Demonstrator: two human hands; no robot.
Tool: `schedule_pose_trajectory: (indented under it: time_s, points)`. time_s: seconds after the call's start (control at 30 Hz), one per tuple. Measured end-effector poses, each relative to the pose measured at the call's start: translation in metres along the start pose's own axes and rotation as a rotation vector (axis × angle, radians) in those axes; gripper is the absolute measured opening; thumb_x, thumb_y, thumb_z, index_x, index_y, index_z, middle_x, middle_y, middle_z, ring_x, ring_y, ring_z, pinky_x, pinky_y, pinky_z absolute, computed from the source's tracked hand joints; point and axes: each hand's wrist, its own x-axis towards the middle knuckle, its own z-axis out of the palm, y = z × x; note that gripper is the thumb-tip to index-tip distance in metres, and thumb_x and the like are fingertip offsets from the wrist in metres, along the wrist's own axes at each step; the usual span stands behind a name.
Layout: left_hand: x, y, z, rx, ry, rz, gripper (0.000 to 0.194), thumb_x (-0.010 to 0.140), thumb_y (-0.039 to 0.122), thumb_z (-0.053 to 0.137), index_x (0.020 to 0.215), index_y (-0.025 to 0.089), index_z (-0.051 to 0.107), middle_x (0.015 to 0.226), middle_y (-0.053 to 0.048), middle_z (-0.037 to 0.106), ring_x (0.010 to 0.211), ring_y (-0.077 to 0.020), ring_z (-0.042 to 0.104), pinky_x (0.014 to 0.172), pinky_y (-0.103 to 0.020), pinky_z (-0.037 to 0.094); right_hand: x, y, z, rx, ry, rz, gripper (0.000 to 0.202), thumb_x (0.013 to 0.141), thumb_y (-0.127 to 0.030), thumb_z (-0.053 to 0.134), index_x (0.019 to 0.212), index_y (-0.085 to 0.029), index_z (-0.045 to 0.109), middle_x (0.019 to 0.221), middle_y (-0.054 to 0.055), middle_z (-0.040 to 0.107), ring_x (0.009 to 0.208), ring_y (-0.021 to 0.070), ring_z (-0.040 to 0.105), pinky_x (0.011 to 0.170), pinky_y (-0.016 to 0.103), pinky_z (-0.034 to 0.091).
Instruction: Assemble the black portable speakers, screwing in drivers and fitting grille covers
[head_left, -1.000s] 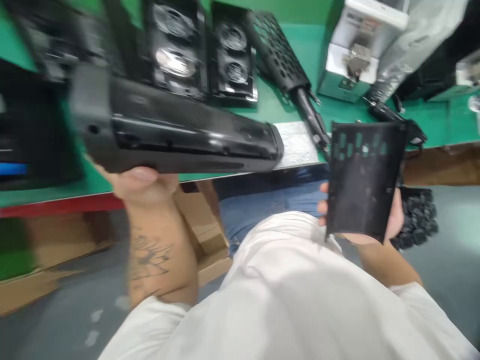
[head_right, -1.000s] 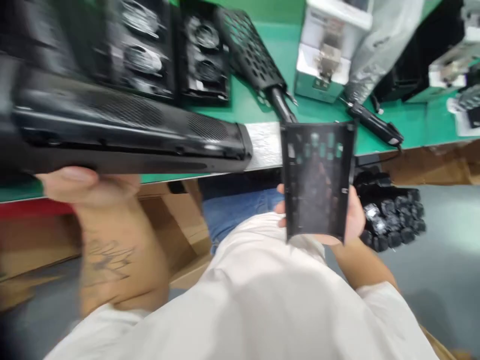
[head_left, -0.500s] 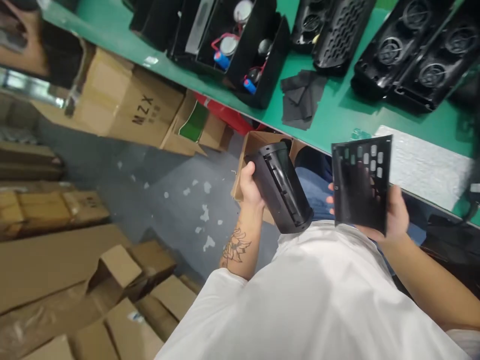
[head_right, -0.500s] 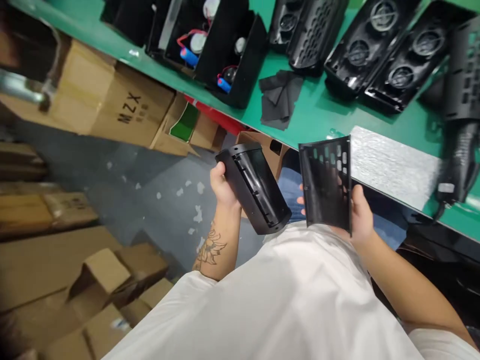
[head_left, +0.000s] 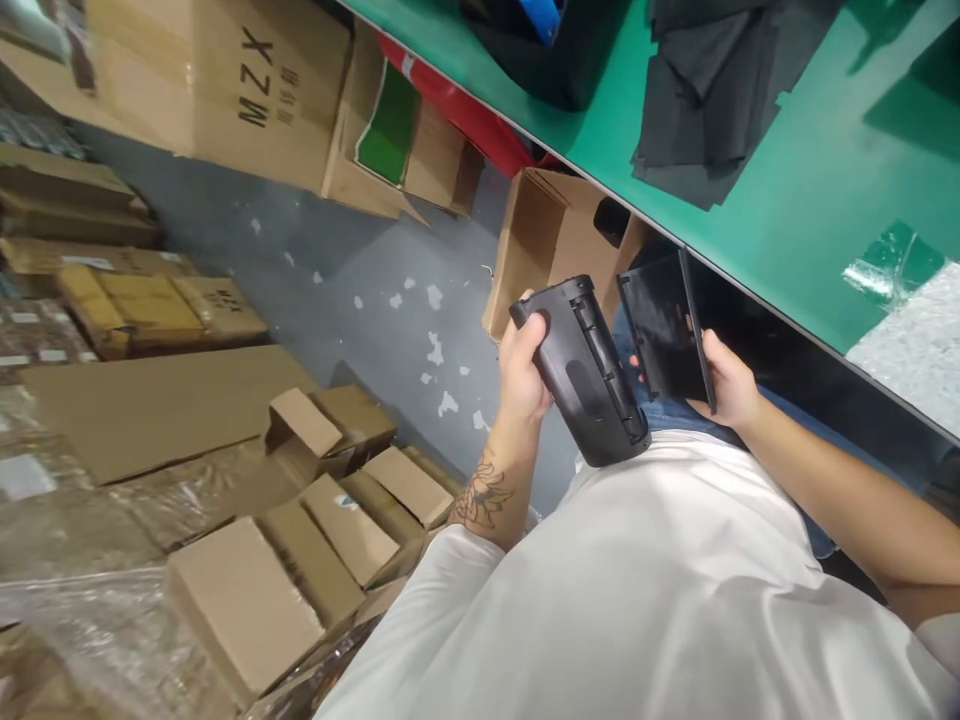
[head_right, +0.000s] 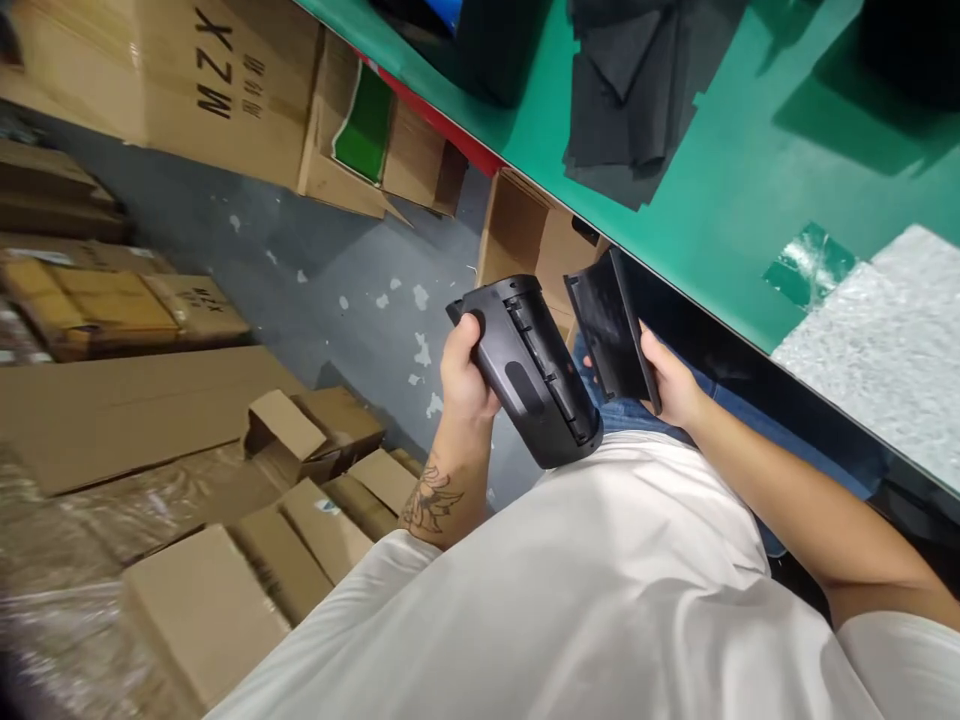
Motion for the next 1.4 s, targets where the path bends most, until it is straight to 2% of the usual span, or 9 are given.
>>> schedule_pose_trajectory:
  time_s: [0.1,0.2,0.37,0.6,0.87,1.0,1.13,1.27,1.4]
  points:
    - [0.004,-0.001,0.009,0.024,-0.046,0.018,0.066,0.060,0.073,0.098,0.098,0.023,0.076,0.104,-0.005,0.083,0.123,-0.0336,0.080,0.100,-0.038,0.066,-0.001,-0.003,0.004,0.039,0.048,0.030,0.055,0.119,-0.042,0.035,0.165,-0.016,0.049,0.121,0.012,0.060,0.122,0.0240,0.066,0.112,0.042,0.061]
    - [0.008,-0.003,0.016,0.067,-0.094,0.030,0.065,0.065,0.077,0.092,0.097,0.023,0.077,0.096,-0.006,0.081,0.134,-0.0375,0.075,0.104,-0.042,0.067,-0.005,-0.003,0.006,0.068,0.091,0.061,0.054,0.123,-0.040,0.026,0.167,-0.018,0.048,0.121,0.012,0.060,0.117,0.0232,0.067,0.110,0.043,0.061]
    - [0.008,-0.007,0.022,0.074,-0.106,0.032,0.067,0.065,0.079,0.091,0.096,0.022,0.075,0.095,-0.006,0.080,0.144,-0.0385,0.069,0.107,-0.043,0.067,-0.010,0.002,0.004,0.068,0.134,0.061,0.054,0.125,-0.044,0.028,0.164,-0.017,0.055,0.117,0.011,0.061,0.114,0.0226,0.068,0.111,0.041,0.061]
    - [0.002,-0.007,0.025,0.074,-0.170,0.020,0.070,0.063,0.077,0.096,0.101,0.021,0.078,0.097,-0.006,0.081,0.139,-0.0387,0.072,0.108,-0.043,0.067,-0.013,0.008,0.004,0.047,0.152,0.017,0.055,0.126,-0.032,0.022,0.169,-0.019,0.053,0.119,0.008,0.061,0.118,0.0196,0.067,0.113,0.038,0.060]
    - [-0.002,-0.007,0.028,0.099,-0.190,0.016,0.071,0.065,0.079,0.095,0.103,0.022,0.077,0.102,-0.008,0.081,0.136,-0.0381,0.074,0.108,-0.044,0.066,-0.015,0.017,-0.002,-0.018,0.074,-0.093,0.048,0.124,-0.033,0.032,0.162,-0.021,0.057,0.137,0.006,0.057,0.131,0.0199,0.061,0.118,0.036,0.058]
    - [-0.007,-0.004,0.033,0.134,-0.194,0.058,0.071,0.064,0.079,0.096,0.102,0.023,0.077,0.100,-0.005,0.080,0.128,-0.0355,0.077,0.110,-0.043,0.064,-0.012,0.024,-0.010,-0.079,-0.008,-0.179,0.057,0.119,-0.047,0.044,0.168,-0.019,0.048,0.148,0.007,0.051,0.145,0.0236,0.053,0.124,0.038,0.056]
    - [-0.008,-0.004,0.040,0.204,-0.161,0.136,0.068,0.065,0.072,0.100,0.105,0.024,0.076,0.103,-0.002,0.078,0.124,-0.0332,0.078,0.112,-0.042,0.062,-0.007,0.030,-0.012,-0.143,-0.083,-0.249,0.099,0.108,-0.077,0.063,0.179,-0.016,0.031,0.162,0.007,0.039,0.159,0.0254,0.037,0.139,0.040,0.042]
    - [-0.003,-0.009,0.040,0.269,-0.149,0.128,0.082,0.062,0.073,0.101,0.126,0.027,0.075,0.130,-0.005,0.077,0.140,-0.0355,0.069,0.121,-0.045,0.058,-0.003,0.034,-0.013,-0.210,-0.094,-0.312,0.124,0.103,-0.094,0.068,0.184,-0.014,0.020,0.172,0.003,0.016,0.167,0.0206,0.017,0.148,0.031,0.019]
    - [-0.001,-0.011,0.037,0.363,-0.172,0.141,0.090,0.069,0.079,0.095,0.140,0.029,0.072,0.145,-0.008,0.073,0.154,-0.0378,0.059,0.128,-0.049,0.052,-0.001,0.036,-0.015,-0.290,-0.078,-0.356,0.126,0.105,-0.098,0.065,0.186,-0.015,0.016,0.173,0.000,0.008,0.168,0.0189,0.012,0.149,0.029,0.013]
